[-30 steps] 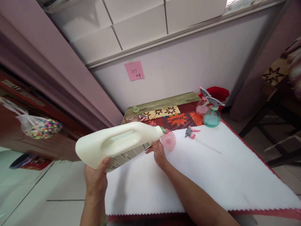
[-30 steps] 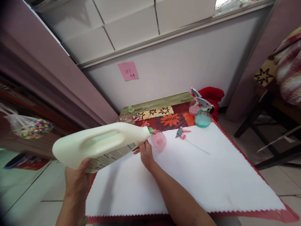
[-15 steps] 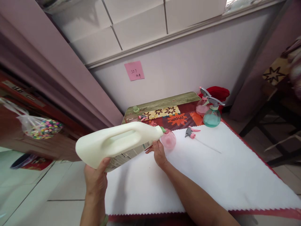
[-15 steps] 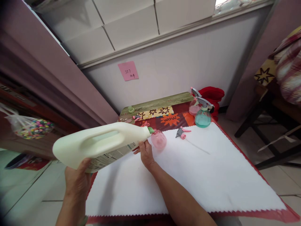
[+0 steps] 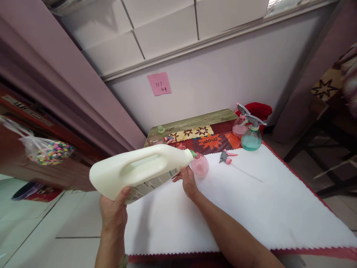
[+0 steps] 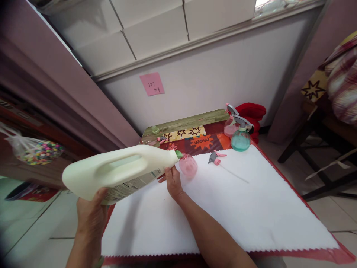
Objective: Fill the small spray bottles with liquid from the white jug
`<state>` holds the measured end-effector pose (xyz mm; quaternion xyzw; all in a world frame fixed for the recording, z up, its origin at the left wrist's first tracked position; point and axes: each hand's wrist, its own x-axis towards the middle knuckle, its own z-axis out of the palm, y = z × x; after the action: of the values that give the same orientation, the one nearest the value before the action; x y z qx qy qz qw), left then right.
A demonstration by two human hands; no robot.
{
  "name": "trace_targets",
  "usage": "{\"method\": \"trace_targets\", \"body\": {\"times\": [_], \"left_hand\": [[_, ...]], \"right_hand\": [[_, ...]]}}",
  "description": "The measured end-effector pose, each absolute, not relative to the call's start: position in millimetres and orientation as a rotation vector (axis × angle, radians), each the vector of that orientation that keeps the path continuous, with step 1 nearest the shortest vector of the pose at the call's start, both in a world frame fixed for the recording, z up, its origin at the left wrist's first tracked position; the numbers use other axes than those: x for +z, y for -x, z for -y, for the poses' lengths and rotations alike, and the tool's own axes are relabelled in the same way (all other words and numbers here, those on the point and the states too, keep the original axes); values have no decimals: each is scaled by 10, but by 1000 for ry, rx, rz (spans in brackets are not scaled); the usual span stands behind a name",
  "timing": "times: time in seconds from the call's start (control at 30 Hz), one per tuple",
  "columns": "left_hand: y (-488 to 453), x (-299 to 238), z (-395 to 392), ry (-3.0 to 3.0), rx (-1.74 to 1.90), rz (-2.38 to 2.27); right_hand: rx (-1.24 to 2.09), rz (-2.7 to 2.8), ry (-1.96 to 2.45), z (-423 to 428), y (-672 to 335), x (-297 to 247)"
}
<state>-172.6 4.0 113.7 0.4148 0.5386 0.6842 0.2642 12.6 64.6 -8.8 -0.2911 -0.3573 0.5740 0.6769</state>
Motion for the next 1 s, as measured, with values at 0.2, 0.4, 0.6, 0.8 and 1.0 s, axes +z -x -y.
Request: {"method": "trace_targets", "body": {"times": [0.2, 0.4, 0.6, 0.8, 1.0], "left_hand": [[1742, 1134, -43, -1122, 1820, -1449], [1745, 1125, -40, -1095, 1822, -1469], [1727, 1124, -45, -1117, 1829, -1483], [1719, 1142, -35, -1118, 1811, -1490], [1717, 1152, -30, -1121, 1797, -1506]], "right_hand": [[1286, 802, 657, -646, -126, -84], [1297, 804, 662, -648, -126, -93], [1300, 794, 658, -648, -123, -93], [1299, 794, 663, -646, -125, -84], [1300, 798, 667, -638, -130, -74]]}}
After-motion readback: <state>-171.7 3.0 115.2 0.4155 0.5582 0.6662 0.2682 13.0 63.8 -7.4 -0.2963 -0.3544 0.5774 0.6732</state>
